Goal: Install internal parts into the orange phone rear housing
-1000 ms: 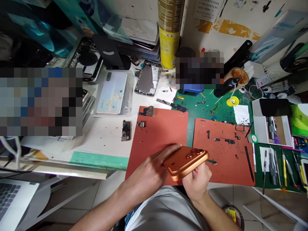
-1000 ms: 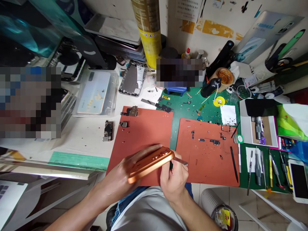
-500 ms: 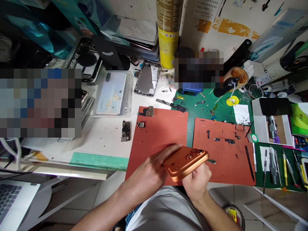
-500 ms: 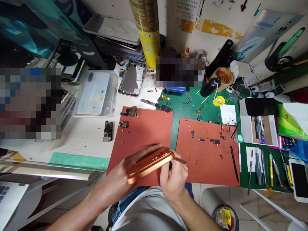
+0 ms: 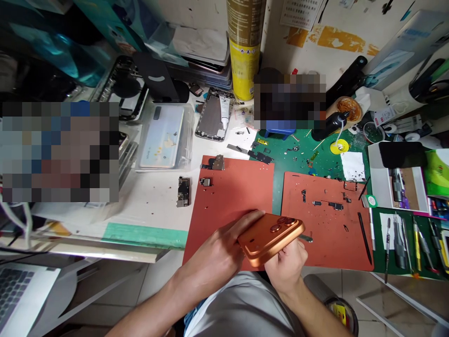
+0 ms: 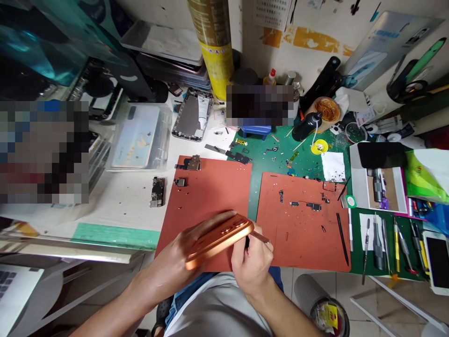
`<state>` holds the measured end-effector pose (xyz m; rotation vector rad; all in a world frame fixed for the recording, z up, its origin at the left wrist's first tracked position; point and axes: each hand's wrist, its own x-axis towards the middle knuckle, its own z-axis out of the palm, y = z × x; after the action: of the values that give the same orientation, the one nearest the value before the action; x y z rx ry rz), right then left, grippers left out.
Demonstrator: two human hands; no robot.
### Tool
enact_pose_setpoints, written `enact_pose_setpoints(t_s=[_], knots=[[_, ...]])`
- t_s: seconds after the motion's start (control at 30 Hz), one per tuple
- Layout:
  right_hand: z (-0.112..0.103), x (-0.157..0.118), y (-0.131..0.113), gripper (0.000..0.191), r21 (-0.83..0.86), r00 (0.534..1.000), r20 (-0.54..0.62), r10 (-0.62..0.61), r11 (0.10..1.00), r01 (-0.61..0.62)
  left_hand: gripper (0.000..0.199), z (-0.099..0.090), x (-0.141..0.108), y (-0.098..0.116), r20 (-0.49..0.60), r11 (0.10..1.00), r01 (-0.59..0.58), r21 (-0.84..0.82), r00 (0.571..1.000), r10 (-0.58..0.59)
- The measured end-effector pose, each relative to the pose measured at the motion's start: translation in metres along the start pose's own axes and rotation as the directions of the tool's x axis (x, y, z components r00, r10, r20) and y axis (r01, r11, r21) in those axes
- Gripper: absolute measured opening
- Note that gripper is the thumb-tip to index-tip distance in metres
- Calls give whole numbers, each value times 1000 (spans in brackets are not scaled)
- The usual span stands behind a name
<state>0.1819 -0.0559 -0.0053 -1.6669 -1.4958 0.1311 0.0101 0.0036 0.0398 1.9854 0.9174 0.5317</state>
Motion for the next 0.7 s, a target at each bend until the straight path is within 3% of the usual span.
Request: enact_pose_setpoints(t_s=[0.4,0.7], knots=[[-3,1,2,18,0,1000,0,28,1000,-28,67,4,-2,-4,-16,999,-44,25,999,45],[-4,-3,5,23,-39,998,55,-27,999,29,65,4,0,-5,-36,997,-76,32,996,77]])
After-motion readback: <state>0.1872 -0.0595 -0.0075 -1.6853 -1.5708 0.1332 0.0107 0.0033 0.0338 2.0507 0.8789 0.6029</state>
